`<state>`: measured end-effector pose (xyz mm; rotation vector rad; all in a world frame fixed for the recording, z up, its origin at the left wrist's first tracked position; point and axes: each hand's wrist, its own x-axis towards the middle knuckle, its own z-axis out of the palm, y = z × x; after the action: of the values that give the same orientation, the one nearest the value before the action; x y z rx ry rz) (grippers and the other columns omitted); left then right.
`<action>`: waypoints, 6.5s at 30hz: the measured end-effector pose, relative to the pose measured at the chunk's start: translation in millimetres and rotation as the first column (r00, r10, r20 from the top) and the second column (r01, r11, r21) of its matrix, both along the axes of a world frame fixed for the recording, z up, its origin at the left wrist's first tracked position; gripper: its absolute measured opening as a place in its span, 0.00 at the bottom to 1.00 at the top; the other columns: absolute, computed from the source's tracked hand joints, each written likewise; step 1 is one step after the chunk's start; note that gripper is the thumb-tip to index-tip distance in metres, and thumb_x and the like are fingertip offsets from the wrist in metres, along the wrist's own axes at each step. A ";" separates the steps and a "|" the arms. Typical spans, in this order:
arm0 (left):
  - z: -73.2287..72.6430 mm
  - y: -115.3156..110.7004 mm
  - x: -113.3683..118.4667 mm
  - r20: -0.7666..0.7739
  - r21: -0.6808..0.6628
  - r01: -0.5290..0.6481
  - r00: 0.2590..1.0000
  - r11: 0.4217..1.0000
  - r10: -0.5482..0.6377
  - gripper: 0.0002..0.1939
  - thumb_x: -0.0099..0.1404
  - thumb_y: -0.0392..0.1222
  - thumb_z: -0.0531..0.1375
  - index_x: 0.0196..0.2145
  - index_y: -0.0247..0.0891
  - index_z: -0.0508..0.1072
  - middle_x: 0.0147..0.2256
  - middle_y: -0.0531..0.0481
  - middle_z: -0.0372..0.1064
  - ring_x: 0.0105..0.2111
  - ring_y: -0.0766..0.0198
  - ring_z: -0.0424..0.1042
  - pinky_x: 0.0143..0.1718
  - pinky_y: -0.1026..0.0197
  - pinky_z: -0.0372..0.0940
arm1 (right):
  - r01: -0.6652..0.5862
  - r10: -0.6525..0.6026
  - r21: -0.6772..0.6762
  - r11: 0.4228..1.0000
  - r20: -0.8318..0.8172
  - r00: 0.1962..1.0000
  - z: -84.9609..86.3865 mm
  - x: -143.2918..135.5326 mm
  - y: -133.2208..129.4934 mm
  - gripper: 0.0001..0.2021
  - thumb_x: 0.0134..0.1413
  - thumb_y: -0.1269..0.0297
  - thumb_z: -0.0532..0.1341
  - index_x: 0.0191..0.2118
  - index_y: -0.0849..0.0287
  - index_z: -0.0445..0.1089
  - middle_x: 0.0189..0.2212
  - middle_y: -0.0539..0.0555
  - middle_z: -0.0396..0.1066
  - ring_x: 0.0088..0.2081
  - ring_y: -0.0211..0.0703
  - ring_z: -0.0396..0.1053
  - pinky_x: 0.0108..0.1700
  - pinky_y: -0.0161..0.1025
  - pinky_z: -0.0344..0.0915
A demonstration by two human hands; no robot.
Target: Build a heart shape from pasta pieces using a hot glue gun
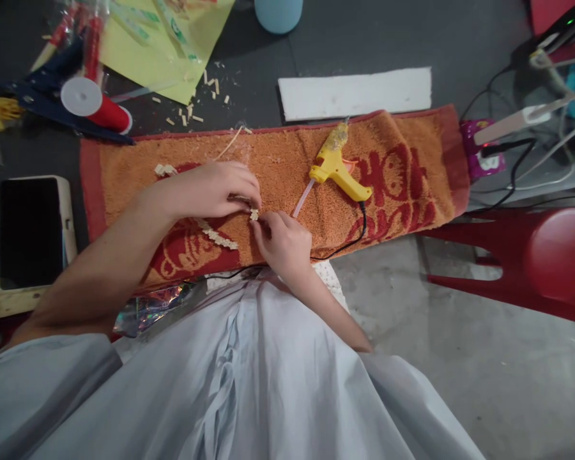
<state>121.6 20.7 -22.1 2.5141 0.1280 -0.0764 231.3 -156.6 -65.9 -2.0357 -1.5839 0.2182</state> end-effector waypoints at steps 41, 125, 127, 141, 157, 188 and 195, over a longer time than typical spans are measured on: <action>3.9 0.6 1.2 -0.014 -0.037 0.015 1.000 0.999 -0.016 0.09 0.63 0.35 0.57 0.34 0.41 0.79 0.36 0.51 0.76 0.42 0.61 0.71 0.46 0.60 0.60 | -0.009 0.008 -0.059 0.998 -0.019 1.000 -0.9 3.8 1.6 0.12 0.65 0.57 0.57 0.37 0.56 0.76 0.32 0.53 0.77 0.31 0.40 0.72 0.31 0.35 0.60; -37.1 -150.5 -72.6 0.389 0.370 -0.742 0.670 0.559 0.632 0.09 0.71 0.44 0.57 0.42 0.39 0.74 0.32 0.53 0.79 0.30 0.65 0.78 0.31 0.61 0.63 | 0.026 -0.058 -0.160 0.987 -0.198 0.978 8.1 12.1 2.4 0.12 0.57 0.53 0.62 0.30 0.56 0.74 0.26 0.52 0.78 0.28 0.43 0.75 0.31 0.36 0.62; -37.4 -150.4 -72.6 0.384 0.359 -0.742 0.671 0.566 0.634 0.09 0.71 0.43 0.57 0.42 0.39 0.74 0.32 0.52 0.79 0.30 0.64 0.78 0.30 0.61 0.63 | 0.022 -0.052 -0.151 0.988 -0.199 0.979 7.9 12.2 1.9 0.12 0.57 0.53 0.62 0.30 0.56 0.74 0.27 0.52 0.78 0.28 0.43 0.75 0.32 0.36 0.63; -30.9 -146.4 -89.0 0.338 0.136 -0.885 0.464 0.445 0.819 0.13 0.70 0.39 0.54 0.45 0.37 0.76 0.33 0.51 0.79 0.29 0.67 0.77 0.34 0.66 0.65 | -0.052 0.045 -0.044 0.998 -0.164 0.985 17.9 15.5 -9.8 0.16 0.61 0.53 0.56 0.32 0.58 0.74 0.24 0.52 0.75 0.25 0.39 0.71 0.29 0.34 0.60; -37.4 -140.1 -99.6 0.237 0.089 -0.938 0.348 0.336 0.907 0.15 0.69 0.42 0.52 0.45 0.39 0.77 0.36 0.49 0.80 0.31 0.65 0.77 0.34 0.65 0.65 | -0.034 0.008 -0.127 0.991 -0.202 0.979 16.4 10.5 -6.2 0.11 0.59 0.57 0.58 0.41 0.55 0.73 0.27 0.50 0.77 0.27 0.41 0.74 0.33 0.35 0.65; -22.0 -122.0 -92.7 0.134 0.142 -0.915 0.397 0.379 0.908 0.19 0.71 0.42 0.49 0.53 0.42 0.73 0.40 0.48 0.79 0.34 0.63 0.77 0.36 0.64 0.64 | -0.114 0.099 -0.176 0.978 -0.090 0.991 22.0 8.8 2.5 0.22 0.55 0.64 0.52 0.54 0.57 0.69 0.21 0.47 0.70 0.22 0.40 0.65 0.30 0.36 0.59; -18.5 -107.6 -88.8 0.096 0.164 -0.891 0.442 0.424 0.892 0.21 0.70 0.40 0.49 0.58 0.43 0.71 0.42 0.48 0.79 0.35 0.62 0.77 0.37 0.63 0.65 | -0.139 0.120 -0.187 0.972 -0.111 0.987 22.6 11.2 10.3 0.25 0.54 0.65 0.50 0.57 0.58 0.67 0.23 0.49 0.72 0.23 0.41 0.67 0.30 0.36 0.60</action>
<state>32.8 -86.9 -40.7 2.2722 1.5408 0.3931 242.6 -146.3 -43.3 -2.0308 -1.6914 0.5344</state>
